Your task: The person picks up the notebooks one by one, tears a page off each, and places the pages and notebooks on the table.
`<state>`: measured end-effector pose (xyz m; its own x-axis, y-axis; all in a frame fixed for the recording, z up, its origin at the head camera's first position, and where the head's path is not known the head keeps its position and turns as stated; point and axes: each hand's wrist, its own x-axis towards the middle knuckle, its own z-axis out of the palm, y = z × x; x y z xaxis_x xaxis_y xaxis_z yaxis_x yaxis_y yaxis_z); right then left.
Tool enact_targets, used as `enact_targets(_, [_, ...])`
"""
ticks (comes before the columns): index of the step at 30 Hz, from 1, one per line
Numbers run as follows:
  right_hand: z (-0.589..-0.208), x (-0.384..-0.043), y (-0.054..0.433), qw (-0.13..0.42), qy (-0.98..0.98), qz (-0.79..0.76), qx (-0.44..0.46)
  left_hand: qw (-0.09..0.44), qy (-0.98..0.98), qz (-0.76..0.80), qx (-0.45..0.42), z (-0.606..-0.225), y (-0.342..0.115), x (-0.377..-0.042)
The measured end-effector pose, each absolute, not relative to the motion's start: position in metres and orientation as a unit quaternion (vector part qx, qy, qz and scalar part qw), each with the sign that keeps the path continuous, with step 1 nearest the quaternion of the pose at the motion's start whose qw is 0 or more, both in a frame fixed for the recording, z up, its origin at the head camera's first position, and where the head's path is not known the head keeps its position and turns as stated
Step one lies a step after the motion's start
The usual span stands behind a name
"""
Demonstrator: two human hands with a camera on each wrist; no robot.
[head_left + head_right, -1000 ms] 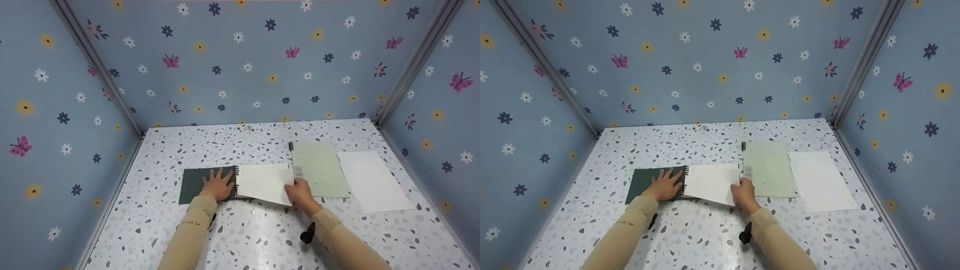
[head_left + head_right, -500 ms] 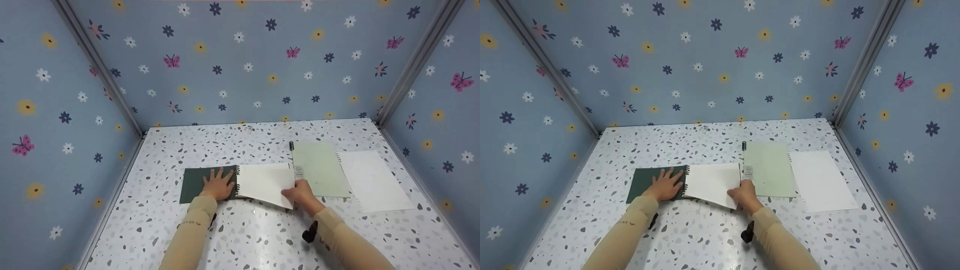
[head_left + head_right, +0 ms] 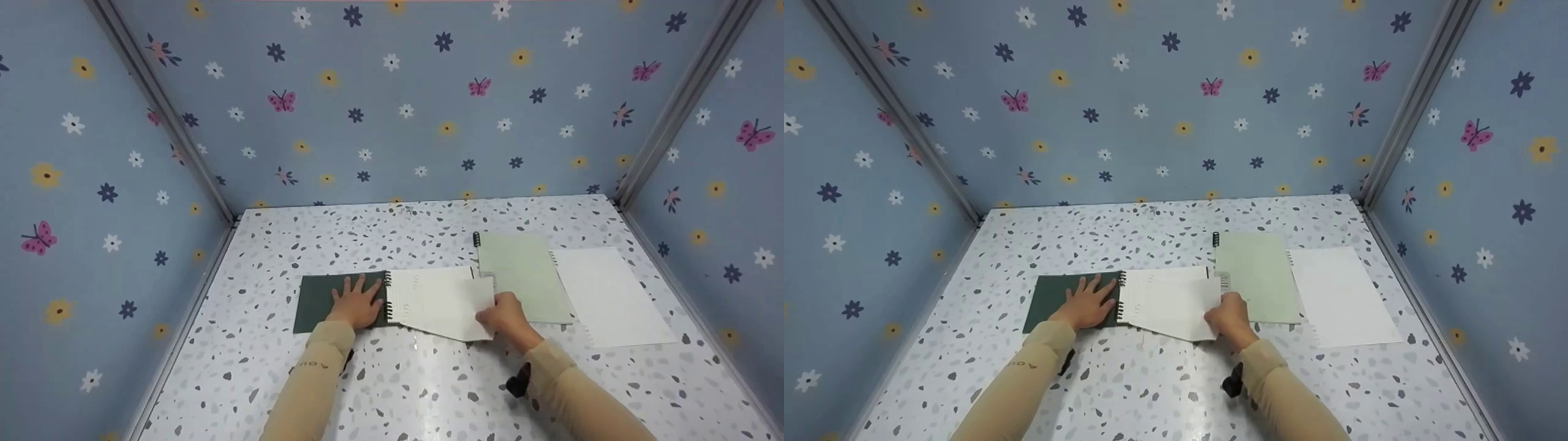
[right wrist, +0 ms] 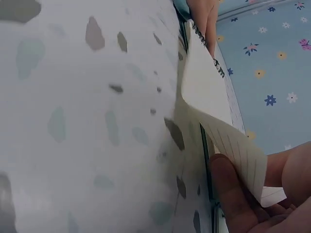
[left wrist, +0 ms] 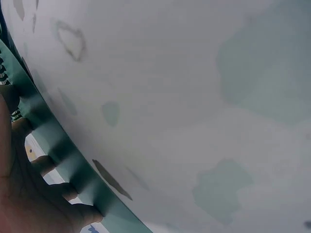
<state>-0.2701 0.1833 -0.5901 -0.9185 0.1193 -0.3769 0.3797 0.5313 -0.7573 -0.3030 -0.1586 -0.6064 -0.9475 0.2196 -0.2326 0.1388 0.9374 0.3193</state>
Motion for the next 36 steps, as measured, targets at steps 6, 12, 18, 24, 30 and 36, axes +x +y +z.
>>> enact_targets(6, [-0.588,-0.26,0.196,0.172,0.878,-0.429,0.127,0.129,0.978,0.137,0.092,-0.61,-0.158,-0.304])
enact_targets(12, [-0.592,-0.238,0.181,0.218,0.877,-0.421,0.074,0.129,0.979,0.13,0.094,-0.619,-0.158,-0.308])
enact_targets(18, [-0.593,-0.225,0.164,0.221,0.88,-0.417,0.053,0.126,0.978,0.142,0.09,-0.621,-0.16,-0.311])
enact_targets(24, [-0.598,-0.221,0.155,0.176,0.907,-0.381,0.034,0.137,0.976,0.148,0.079,-0.622,-0.163,-0.318])
enact_targets(30, [-0.596,-0.22,0.156,0.151,0.945,-0.292,-0.006,0.127,0.977,0.153,0.082,-0.624,-0.166,-0.324])
enact_targets(36, [-0.586,-0.222,0.163,0.137,0.966,-0.216,-0.025,0.064,0.982,0.168,0.057,-0.617,-0.178,-0.317])
